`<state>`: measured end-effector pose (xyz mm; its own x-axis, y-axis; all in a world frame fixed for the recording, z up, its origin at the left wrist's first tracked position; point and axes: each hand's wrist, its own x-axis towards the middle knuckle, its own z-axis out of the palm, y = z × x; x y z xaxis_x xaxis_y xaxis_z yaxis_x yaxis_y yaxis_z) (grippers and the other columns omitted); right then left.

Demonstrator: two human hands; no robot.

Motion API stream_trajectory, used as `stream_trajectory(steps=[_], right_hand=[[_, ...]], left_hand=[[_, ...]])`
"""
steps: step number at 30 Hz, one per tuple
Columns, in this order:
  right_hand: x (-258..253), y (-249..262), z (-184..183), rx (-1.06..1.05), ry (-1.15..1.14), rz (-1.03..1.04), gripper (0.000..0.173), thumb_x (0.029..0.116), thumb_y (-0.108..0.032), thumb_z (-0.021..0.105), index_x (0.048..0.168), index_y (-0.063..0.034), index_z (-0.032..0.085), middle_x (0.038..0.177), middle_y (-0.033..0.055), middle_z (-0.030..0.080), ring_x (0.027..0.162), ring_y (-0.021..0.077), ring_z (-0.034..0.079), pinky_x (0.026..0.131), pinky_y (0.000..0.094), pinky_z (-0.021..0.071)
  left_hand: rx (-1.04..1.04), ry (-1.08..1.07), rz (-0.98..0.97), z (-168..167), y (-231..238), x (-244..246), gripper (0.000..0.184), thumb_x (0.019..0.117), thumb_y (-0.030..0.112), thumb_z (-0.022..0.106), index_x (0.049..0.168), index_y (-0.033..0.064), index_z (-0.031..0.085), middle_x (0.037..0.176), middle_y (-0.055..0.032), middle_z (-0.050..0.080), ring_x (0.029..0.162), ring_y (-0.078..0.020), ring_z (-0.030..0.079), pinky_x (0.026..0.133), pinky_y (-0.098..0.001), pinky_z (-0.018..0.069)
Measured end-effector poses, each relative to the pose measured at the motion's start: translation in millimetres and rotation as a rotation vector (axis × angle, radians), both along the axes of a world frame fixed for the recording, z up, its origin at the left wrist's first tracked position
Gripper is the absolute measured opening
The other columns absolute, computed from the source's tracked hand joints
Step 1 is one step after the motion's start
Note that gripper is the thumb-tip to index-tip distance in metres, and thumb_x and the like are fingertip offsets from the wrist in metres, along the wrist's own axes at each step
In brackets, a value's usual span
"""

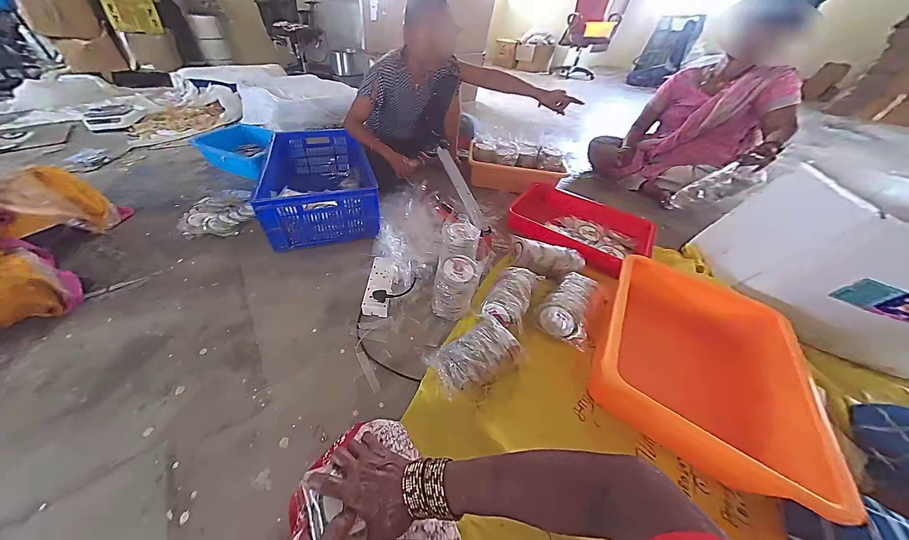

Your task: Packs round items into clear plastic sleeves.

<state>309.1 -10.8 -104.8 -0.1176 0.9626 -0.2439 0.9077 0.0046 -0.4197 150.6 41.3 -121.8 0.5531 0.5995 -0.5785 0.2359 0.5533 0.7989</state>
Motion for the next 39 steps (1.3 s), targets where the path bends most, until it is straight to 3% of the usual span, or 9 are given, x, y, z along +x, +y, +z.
stream_trajectory(steps=[3,9,12,15,19,21,25,34,39], right_hand=[[0,-7,-7,0.058,-0.02,-0.015,0.115,0.0683,-0.053,0.09,0.161,-0.018,0.033,0.154,0.0263,0.044,0.14,0.046,0.045,0.109,0.0672,0.0382],[4,6,32,-0.212,0.085,0.087,0.126,0.0649,-0.054,0.092,0.165,-0.019,0.024,0.163,0.024,0.033,0.147,0.0472,0.034,0.11,0.0713,0.0319],[23,32,60,-0.288,0.408,0.035,0.098,0.0794,-0.045,0.085,0.159,-0.0101,0.038,0.155,0.0187,0.048,0.142,0.0346,0.047,0.116,0.0582,0.0372],[20,73,46,-0.172,0.486,-0.115,0.062,0.0944,-0.042,0.067,0.139,-0.0004,0.056,0.125,0.0193,0.065,0.115,0.0281,0.064,0.1,0.048,0.0498],[25,132,0,-0.134,0.206,-0.248,0.025,0.0979,-0.012,0.064,0.109,0.011,0.065,0.108,0.0291,0.066,0.107,0.0416,0.064,0.097,0.0582,0.0478],[28,148,-6,-0.334,-0.058,-0.293,0.039,0.101,-0.018,0.061,0.126,0.0109,0.061,0.132,0.0318,0.06,0.13,0.0451,0.055,0.109,0.06,0.0415],[27,155,-26,-0.549,-0.185,-0.339,0.062,0.0917,-0.034,0.075,0.13,0.0117,0.058,0.136,0.0324,0.057,0.13,0.0465,0.055,0.104,0.063,0.0446],[15,159,-41,-0.409,-0.091,-0.23,0.042,0.0944,-0.004,0.064,0.134,0.0106,0.059,0.14,0.0305,0.056,0.133,0.0465,0.052,0.107,0.0617,0.0424],[12,167,-54,-0.372,-0.149,-0.084,0.035,0.1055,-0.008,0.047,0.134,0.0071,0.06,0.142,0.0254,0.058,0.137,0.0411,0.051,0.114,0.0565,0.0387]], left_hand=[[0.072,0.054,-0.008,-1,-1,-1,0.078,0.0856,0.012,0.075,0.151,-0.0034,0.035,0.137,-0.0231,0.057,0.12,-0.0267,0.059,0.099,-0.0451,0.0515],[-0.132,0.032,0.059,16,-6,-5,0.059,0.0852,0.009,0.076,0.139,0.0041,0.051,0.114,-0.0126,0.069,0.1,-0.0198,0.068,0.086,-0.0393,0.0579],[-0.075,-0.04,0.014,9,-7,-6,0.068,0.088,0.01,0.074,0.148,0.0039,0.043,0.132,-0.014,0.061,0.118,-0.0184,0.06,0.1,-0.0381,0.0509],[-0.075,-0.058,0.021,4,-7,-6,0.071,0.0836,0.007,0.076,0.146,0.0025,0.044,0.134,-0.0163,0.059,0.12,-0.0206,0.059,0.101,-0.0388,0.0502],[-0.082,-0.043,0.018,8,-8,-6,0.076,0.0828,0.007,0.076,0.149,0.0033,0.04,0.137,-0.0164,0.057,0.122,-0.0204,0.058,0.102,-0.0383,0.0501],[-0.084,-0.036,0.018,8,-7,-7,0.08,0.0815,0.008,0.078,0.15,0.004,0.039,0.138,-0.0159,0.058,0.123,-0.0197,0.059,0.103,-0.0377,0.05],[-0.105,-0.044,0.022,5,-4,-4,0.08,0.0788,0.007,0.08,0.149,0.0041,0.04,0.134,-0.0152,0.06,0.121,-0.0195,0.061,0.101,-0.0369,0.0516],[-0.099,0.029,0.007,2,-2,-5,0.085,0.0771,0.014,0.082,0.15,0.0038,0.04,0.133,-0.0154,0.061,0.119,-0.0209,0.062,0.1,-0.039,0.0523],[-0.049,0.053,0.011,1,-2,-5,0.082,0.0776,0.013,0.081,0.148,-0.001,0.041,0.129,-0.0193,0.063,0.116,-0.0236,0.063,0.099,-0.0414,0.0529]])
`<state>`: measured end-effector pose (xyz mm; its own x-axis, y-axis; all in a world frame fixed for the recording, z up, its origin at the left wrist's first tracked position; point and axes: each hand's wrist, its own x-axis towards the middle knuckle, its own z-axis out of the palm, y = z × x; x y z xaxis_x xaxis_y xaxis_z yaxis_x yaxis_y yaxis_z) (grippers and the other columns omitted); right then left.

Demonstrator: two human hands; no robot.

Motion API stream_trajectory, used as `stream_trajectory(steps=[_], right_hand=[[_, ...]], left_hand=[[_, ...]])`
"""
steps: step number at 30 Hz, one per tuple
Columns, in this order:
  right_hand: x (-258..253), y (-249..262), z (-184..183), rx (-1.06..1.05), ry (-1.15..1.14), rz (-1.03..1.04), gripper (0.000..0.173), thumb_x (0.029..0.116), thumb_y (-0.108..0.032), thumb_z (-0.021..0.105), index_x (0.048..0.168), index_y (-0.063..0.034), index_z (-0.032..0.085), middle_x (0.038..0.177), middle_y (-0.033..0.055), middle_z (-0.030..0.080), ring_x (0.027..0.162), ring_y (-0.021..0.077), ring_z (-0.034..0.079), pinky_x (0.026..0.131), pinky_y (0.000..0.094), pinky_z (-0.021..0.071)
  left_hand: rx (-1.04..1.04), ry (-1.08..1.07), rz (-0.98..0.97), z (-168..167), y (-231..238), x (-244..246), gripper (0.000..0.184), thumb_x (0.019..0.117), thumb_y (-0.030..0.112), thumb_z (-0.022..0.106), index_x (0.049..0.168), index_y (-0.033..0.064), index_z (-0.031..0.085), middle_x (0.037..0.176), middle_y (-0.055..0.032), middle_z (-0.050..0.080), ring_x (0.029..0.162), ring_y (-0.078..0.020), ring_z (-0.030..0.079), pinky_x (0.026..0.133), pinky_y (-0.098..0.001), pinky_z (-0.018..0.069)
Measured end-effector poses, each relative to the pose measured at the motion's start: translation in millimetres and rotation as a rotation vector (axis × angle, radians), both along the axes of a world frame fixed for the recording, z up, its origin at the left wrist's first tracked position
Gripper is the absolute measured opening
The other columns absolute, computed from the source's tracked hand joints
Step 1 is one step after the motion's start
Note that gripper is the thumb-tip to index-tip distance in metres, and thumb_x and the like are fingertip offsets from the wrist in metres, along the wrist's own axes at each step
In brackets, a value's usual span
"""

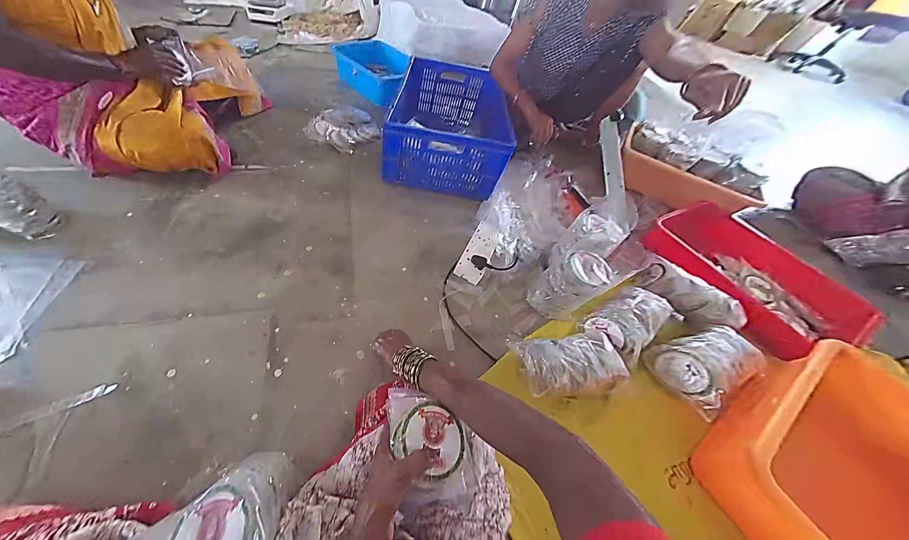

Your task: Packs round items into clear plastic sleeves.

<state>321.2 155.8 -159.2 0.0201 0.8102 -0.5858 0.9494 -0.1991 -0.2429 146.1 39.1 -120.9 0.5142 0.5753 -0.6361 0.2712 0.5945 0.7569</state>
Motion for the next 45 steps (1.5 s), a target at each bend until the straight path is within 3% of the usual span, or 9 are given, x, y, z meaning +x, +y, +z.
stream_trajectory(steps=[7,10,12,19,24,28,30,35,45], right_hand=[[8,-15,4,0.093,0.101,-0.014,0.041,0.109,-0.015,0.038,0.135,0.0103,0.058,0.141,0.0289,0.058,0.136,0.0432,0.052,0.115,0.0534,0.0378],[-23,-12,37,-0.222,-0.212,0.015,0.046,0.1133,-0.013,0.026,0.156,0.0015,0.036,0.164,0.0189,0.036,0.152,0.0348,0.033,0.123,0.0495,0.0256],[14,-22,-14,0.126,0.068,0.004,0.044,0.1099,-0.017,0.036,0.142,0.0098,0.052,0.147,0.0285,0.053,0.141,0.0429,0.047,0.119,0.0521,0.0337],[15,-18,1,0.059,0.082,-0.004,0.04,0.0959,-0.011,0.064,0.131,0.0087,0.062,0.136,0.0279,0.06,0.131,0.0433,0.054,0.109,0.0597,0.0416],[23,-18,-43,0.165,0.064,0.017,0.034,0.1023,-0.014,0.053,0.127,0.0071,0.064,0.131,0.0271,0.064,0.127,0.0433,0.058,0.108,0.0595,0.0432],[-25,-21,72,-0.218,-0.127,-0.089,0.046,0.1097,-0.003,0.031,0.155,0.0043,0.037,0.163,0.0208,0.036,0.152,0.0355,0.032,0.123,0.0507,0.0242],[9,-43,34,0.183,0.082,0.012,0.04,0.1065,-0.008,0.041,0.138,0.0124,0.056,0.141,0.032,0.057,0.133,0.0464,0.053,0.112,0.0564,0.0398],[11,-25,7,-0.028,0.084,-0.338,0.045,0.0923,-0.012,0.068,0.132,0.0068,0.06,0.136,0.0267,0.06,0.129,0.0427,0.056,0.102,0.0604,0.0467],[19,-24,12,-0.054,0.096,-0.478,0.035,0.0962,-0.007,0.063,0.129,0.0058,0.062,0.135,0.0266,0.061,0.127,0.0411,0.059,0.102,0.0565,0.0494]], left_hand=[[-0.018,-0.078,-0.004,1,1,0,0.079,0.079,0.008,0.077,0.147,-0.0048,0.038,0.125,-0.0195,0.063,0.11,-0.02,0.065,0.096,-0.0374,0.055],[-0.003,-0.084,-0.017,0,0,0,0.074,0.0818,0.005,0.074,0.145,-0.0065,0.038,0.122,-0.0202,0.063,0.107,-0.0194,0.065,0.094,-0.0371,0.0553],[0.001,-0.075,-0.018,0,-1,0,0.074,0.0815,0.004,0.074,0.146,-0.0058,0.038,0.122,-0.0193,0.063,0.106,-0.0182,0.065,0.094,-0.0363,0.0554],[0.006,-0.065,-0.021,3,-1,2,0.071,0.0831,0.002,0.072,0.145,-0.0068,0.038,0.12,-0.0189,0.064,0.104,-0.0171,0.066,0.092,-0.0358,0.0556],[0.009,-0.052,-0.029,3,-1,2,0.072,0.0813,0.004,0.074,0.144,-0.0062,0.04,0.12,-0.019,0.064,0.105,-0.0186,0.065,0.093,-0.0371,0.0554],[0.022,-0.034,-0.035,4,-2,3,0.074,0.0818,0.004,0.074,0.145,-0.0077,0.037,0.122,-0.0211,0.062,0.107,-0.0204,0.065,0.094,-0.0392,0.0547],[0.024,-0.018,-0.044,3,-2,3,0.075,0.082,0.004,0.074,0.146,-0.0073,0.036,0.123,-0.0212,0.062,0.108,-0.0208,0.064,0.095,-0.0394,0.0543],[0.008,-0.053,-0.021,-3,-3,2,0.076,0.0819,0.003,0.074,0.147,-0.0061,0.036,0.122,-0.0194,0.063,0.106,-0.0186,0.066,0.093,-0.0374,0.0553],[0.016,-0.052,-0.038,0,-2,2,0.076,0.0832,0.005,0.074,0.148,-0.0057,0.036,0.127,-0.0209,0.061,0.112,-0.0214,0.063,0.097,-0.0398,0.0534]])
